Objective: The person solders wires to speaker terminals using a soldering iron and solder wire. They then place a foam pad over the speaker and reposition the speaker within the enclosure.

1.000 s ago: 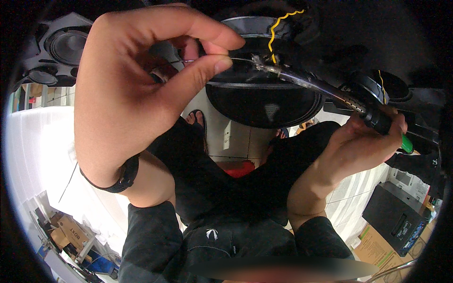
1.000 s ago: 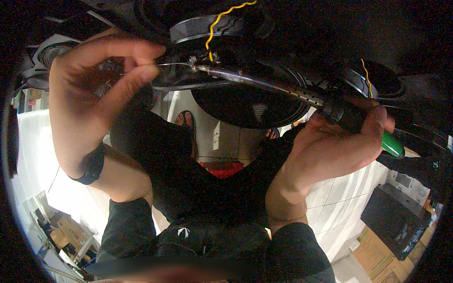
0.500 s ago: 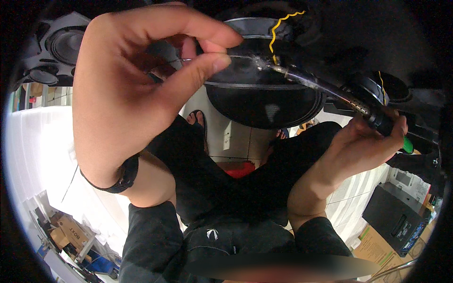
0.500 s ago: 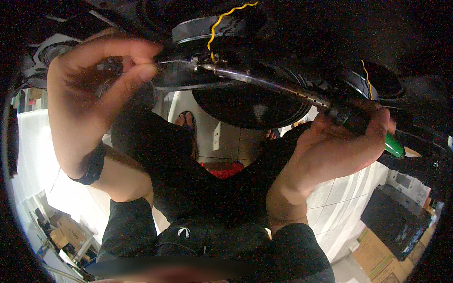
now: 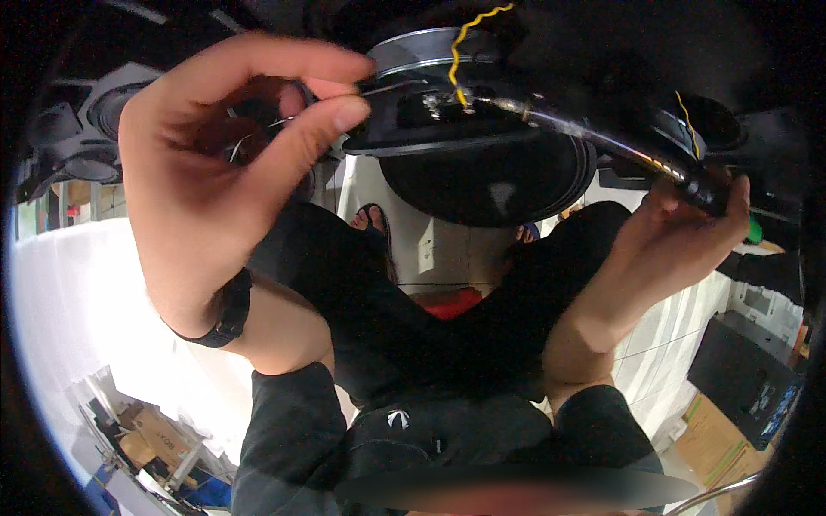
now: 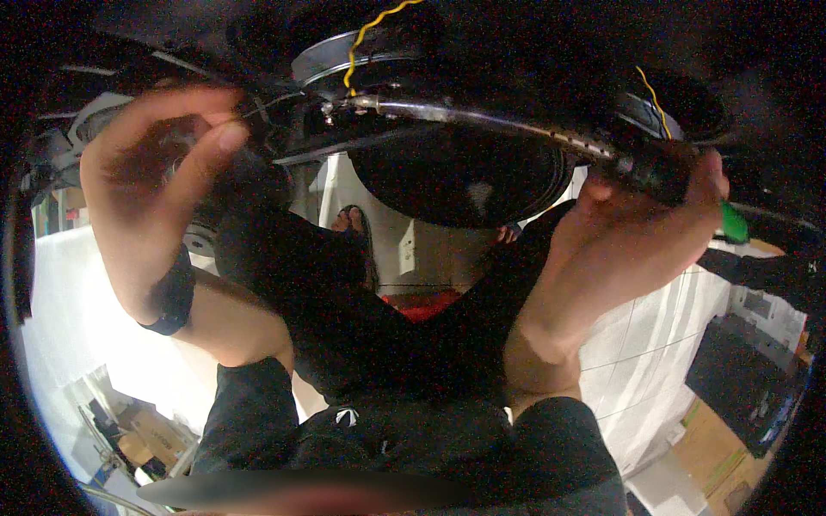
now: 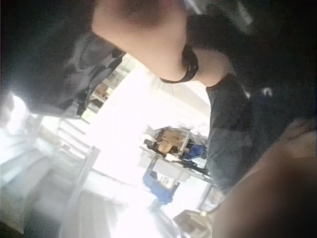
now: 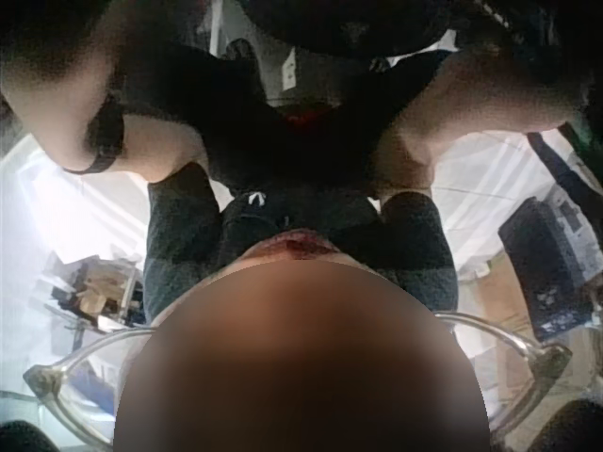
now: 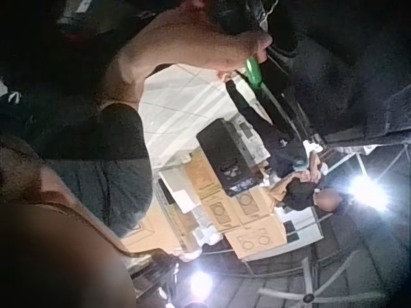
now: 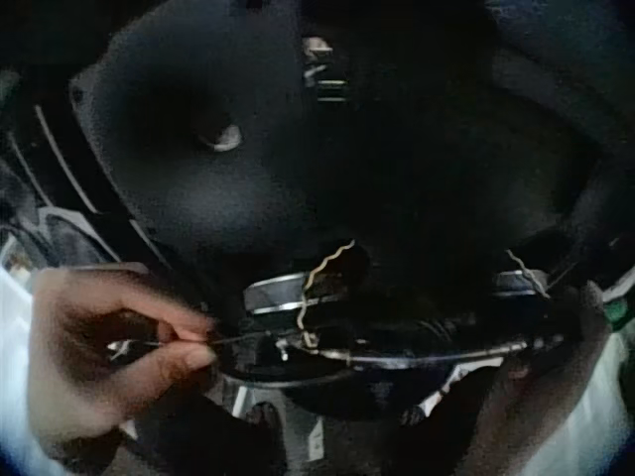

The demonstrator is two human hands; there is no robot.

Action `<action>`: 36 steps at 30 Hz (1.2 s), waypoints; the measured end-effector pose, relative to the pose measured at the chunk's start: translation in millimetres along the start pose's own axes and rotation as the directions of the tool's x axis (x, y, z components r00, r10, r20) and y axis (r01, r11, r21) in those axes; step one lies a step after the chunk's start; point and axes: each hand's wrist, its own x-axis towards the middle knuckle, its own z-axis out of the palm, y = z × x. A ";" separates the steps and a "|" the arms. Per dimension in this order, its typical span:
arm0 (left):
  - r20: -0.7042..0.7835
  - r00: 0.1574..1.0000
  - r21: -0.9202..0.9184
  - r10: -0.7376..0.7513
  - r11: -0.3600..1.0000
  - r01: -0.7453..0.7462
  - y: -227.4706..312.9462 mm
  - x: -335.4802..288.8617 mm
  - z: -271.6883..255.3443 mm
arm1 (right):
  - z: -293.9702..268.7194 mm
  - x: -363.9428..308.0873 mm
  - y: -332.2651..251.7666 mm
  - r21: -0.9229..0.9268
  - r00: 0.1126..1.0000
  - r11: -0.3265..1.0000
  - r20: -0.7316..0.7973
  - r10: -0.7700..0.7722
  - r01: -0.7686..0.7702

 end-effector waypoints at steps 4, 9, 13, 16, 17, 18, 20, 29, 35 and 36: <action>-0.108 0.993 -0.038 -0.041 0.999 0.037 4.9 -3.0 1.1 | -7.1 -1.9 -13.1 -0.510 0.987 0.852 -0.155 0.042 -0.116; -0.133 0.975 -0.062 0.175 0.981 -0.184 7.0 -6.2 -4.7 | -28.9 4.6 -39.3 0.157 0.862 0.911 -0.296 0.411 -0.381; -0.162 0.936 -0.118 0.311 0.936 -0.332 7.7 -5.6 -5.0 | -58.4 2.1 -68.9 0.206 0.863 0.907 -0.286 0.416 -0.368; -0.200 0.930 -0.077 0.308 0.941 -0.329 13.2 -9.5 -6.7 | -84.3 -0.1 -80.9 0.234 0.871 0.906 -0.272 0.408 -0.352; -0.227 0.930 -0.051 0.290 0.950 -0.309 14.9 -12.0 -6.7 | -94.0 1.1 -83.1 0.260 0.863 0.903 -0.293 0.412 -0.343; -0.257 0.927 -0.025 0.272 0.957 -0.288 16.0 -14.9 -6.3 | -103.7 1.2 -84.8 0.259 0.862 0.904 -0.300 0.409 -0.339; -0.277 0.928 0.032 0.248 0.968 -0.249 15.9 -23.3 -3.5 | -122.2 1.4 -82.0 0.291 0.828 0.897 -0.364 0.427 -0.334; -0.531 0.808 0.045 0.255 0.961 -0.273 4.8 -75.9 1.4 | -219.6 -9.5 -83.3 0.627 0.795 0.724 -0.267 0.545 -0.286; -0.741 0.584 -0.084 0.332 0.817 -0.571 27.5 -62.9 -0.9 | -301.1 -23.7 -84.7 0.861 0.718 0.470 -0.201 0.666 -0.194; -0.727 0.589 -0.123 0.352 0.778 -0.616 31.1 -61.4 4.7 | -317.5 -29.6 -82.1 0.885 0.709 0.442 -0.218 0.671 -0.146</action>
